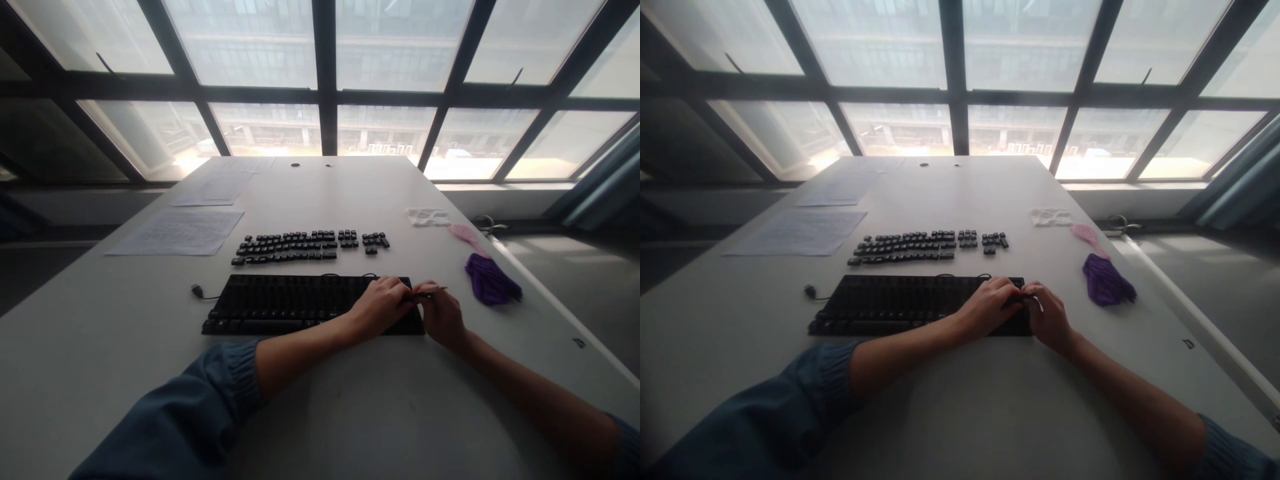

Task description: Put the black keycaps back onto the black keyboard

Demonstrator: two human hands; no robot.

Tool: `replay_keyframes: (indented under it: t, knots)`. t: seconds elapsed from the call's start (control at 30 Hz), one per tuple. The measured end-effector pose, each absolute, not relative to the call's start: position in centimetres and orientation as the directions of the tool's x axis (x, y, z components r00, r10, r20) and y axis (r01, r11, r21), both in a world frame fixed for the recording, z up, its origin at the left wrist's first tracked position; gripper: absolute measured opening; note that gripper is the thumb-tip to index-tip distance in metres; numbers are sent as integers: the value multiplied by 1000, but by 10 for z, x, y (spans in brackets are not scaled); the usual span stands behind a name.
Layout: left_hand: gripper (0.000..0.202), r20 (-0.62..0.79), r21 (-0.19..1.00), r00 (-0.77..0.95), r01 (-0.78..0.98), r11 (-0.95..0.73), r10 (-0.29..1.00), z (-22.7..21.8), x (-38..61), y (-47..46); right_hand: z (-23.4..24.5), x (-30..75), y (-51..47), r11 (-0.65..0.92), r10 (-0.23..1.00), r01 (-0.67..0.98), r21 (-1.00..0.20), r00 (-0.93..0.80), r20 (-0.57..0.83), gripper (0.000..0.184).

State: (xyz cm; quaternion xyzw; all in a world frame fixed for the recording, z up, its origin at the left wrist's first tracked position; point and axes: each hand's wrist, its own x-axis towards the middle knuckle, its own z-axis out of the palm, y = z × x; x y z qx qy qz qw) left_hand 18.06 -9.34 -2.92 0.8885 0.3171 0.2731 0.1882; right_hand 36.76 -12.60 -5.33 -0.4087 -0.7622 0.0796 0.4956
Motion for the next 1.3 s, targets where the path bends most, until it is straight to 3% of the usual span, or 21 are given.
replay_keyframes:
  t: [0.13,0.3,0.43,0.57,0.63,0.8,0.87,1.03,1.3]
  knots:
    - [17,387,556,632,421,-717,671,-30,181,-93,-48,363,-126,546,773,589,-596,-79,629,8]
    - [30,403,610,597,390,-690,694,-25,179,-95,-41,359,-125,394,863,555,-733,49,502,10]
    - [24,463,433,666,407,-804,586,-25,177,-95,-31,354,-125,279,925,474,-835,99,366,18]
    - [17,551,250,664,446,-859,505,-26,177,-101,-24,352,-126,280,941,314,-907,95,324,20]
    - [16,573,218,661,448,-867,486,-21,176,-105,-23,353,-125,275,941,267,-924,120,315,19]
    - [14,524,410,564,490,-770,638,9,172,-72,-24,359,-119,280,926,200,-939,202,319,19]
    - [11,473,431,539,548,-717,697,18,172,-38,-24,361,-117,279,928,190,-941,200,316,19]
    - [12,320,300,510,745,-596,799,11,178,28,-24,363,-116,284,930,186,-941,186,318,20]
    - [11,238,210,512,803,-558,825,-7,183,40,-23,366,-115,276,935,168,-946,182,305,20]
